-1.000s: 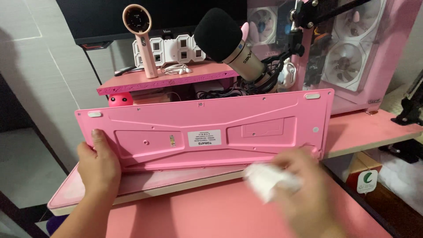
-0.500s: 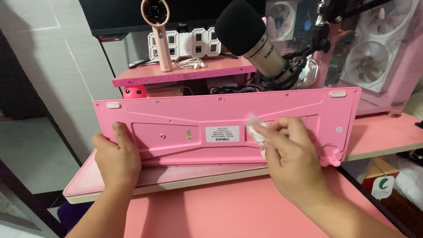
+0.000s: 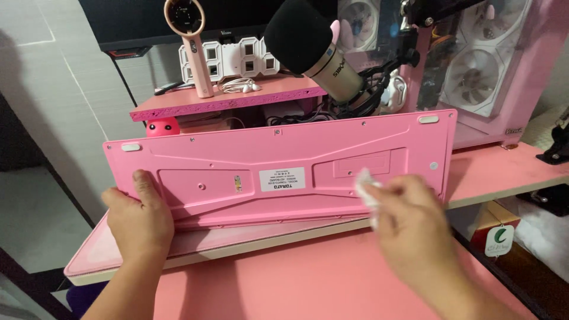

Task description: The person wipes a white audio mixer, a pink mouse, a pink keyboard, a black wrist rest, and a microphone with a white cloth. They also wipe the pink desk surface and a pink monitor stand, then place the keyboard back on the desk.

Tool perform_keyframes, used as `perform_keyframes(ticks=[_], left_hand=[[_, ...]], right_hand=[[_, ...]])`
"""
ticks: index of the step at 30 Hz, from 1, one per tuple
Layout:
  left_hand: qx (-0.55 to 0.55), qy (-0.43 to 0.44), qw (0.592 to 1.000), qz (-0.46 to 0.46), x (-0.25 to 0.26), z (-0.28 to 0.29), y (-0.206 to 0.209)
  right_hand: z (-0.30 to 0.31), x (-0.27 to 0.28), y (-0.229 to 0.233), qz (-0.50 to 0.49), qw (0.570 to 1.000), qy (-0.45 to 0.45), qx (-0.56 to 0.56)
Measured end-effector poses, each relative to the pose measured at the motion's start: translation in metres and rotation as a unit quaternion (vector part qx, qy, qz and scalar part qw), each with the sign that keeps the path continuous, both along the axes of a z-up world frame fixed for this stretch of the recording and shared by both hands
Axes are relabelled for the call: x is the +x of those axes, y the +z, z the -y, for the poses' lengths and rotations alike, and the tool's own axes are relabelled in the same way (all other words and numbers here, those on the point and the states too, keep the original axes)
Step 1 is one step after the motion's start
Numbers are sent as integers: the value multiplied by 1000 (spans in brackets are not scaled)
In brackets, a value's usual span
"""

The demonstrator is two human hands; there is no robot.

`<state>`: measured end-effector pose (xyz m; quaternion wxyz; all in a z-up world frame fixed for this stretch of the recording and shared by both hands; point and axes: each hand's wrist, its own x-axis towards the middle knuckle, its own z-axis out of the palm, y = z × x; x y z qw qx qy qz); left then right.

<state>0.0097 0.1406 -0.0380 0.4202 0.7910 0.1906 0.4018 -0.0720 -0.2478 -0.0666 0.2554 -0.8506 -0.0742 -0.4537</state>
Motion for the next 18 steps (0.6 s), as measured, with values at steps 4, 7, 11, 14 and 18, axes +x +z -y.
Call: perform_keyframes(ticks=[4, 7, 11, 14, 18], left_hand=[[-9, -3, 1000, -2, -1, 0, 2], [5, 5, 1000, 3, 2, -3, -1], [40, 13, 999, 16, 8, -7, -8], [3, 4, 1000, -1, 4, -4, -4], [20, 10, 1000, 1, 5, -8, -4]], right_hand=[[-6, 5, -1, 6, 999, 20, -26], [27, 3, -7, -26, 1000, -16, -2], [65, -11, -12, -16, 998, -56, 15], [97, -10, -25, -49, 985, -89, 136], [118, -25, -57, -38, 986, -156, 55]])
